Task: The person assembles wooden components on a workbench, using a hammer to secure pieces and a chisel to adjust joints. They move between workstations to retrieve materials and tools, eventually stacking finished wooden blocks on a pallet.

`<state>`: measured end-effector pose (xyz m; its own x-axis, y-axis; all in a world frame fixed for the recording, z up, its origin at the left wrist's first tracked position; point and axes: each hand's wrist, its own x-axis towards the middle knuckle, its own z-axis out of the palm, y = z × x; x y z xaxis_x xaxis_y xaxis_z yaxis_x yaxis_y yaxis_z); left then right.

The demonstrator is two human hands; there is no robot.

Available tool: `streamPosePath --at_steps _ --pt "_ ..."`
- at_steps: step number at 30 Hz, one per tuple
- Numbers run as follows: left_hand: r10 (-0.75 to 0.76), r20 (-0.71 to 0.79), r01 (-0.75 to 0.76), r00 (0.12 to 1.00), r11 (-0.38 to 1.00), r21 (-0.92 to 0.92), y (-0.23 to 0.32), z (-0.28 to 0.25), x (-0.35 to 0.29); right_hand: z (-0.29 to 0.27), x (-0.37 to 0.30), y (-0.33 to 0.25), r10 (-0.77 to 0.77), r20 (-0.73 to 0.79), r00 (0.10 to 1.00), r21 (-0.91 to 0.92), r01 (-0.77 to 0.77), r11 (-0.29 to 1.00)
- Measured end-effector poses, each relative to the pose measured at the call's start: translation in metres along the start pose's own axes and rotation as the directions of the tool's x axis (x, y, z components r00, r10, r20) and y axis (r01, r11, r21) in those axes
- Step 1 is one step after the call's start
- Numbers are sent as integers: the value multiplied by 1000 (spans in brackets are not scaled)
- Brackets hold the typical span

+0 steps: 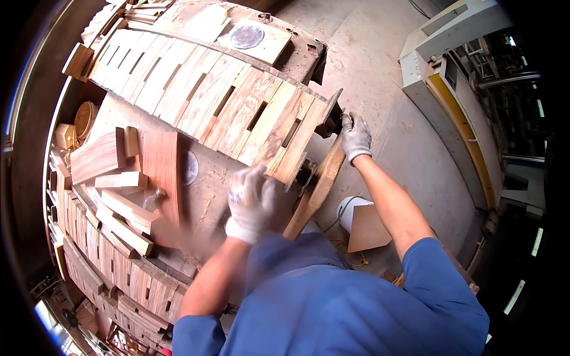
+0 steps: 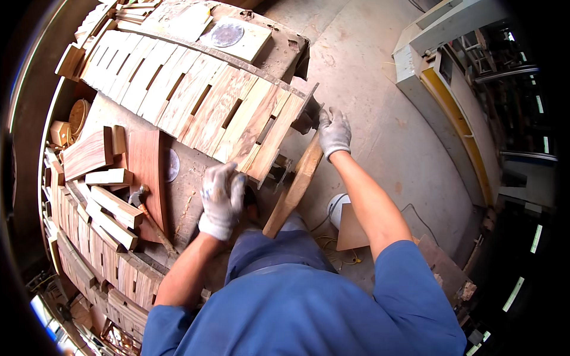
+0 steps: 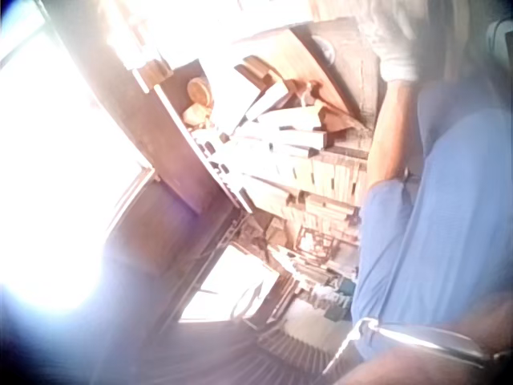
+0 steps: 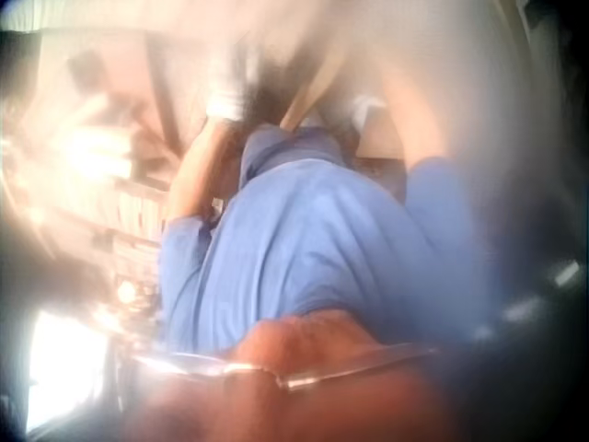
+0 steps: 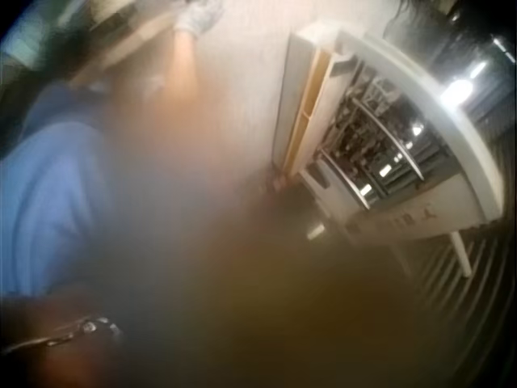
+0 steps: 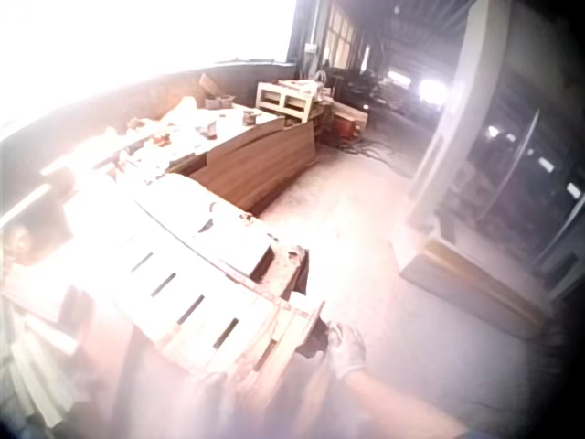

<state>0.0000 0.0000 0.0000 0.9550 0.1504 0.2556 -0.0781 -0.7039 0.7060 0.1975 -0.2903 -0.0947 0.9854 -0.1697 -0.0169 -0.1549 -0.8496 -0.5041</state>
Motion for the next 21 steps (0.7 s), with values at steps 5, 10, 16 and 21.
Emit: streamPosePath --at_steps 5,10,16,21 --pt "-295 481 301 825 951 67 19 35 -108 2 -17 6 -81 35 996 -29 82 996" --pt "-496 716 606 491 785 128 19 86 -115 -6 -10 1 -13 116 993 -59 20 998" --pt "-441 728 525 525 841 131 11 91 -112 -12 -3 3 -1 208 978 -78 17 997" --pt "-525 693 650 494 752 106 19 91 -118 -22 0 -2 -41 323 945 -14 48 999"
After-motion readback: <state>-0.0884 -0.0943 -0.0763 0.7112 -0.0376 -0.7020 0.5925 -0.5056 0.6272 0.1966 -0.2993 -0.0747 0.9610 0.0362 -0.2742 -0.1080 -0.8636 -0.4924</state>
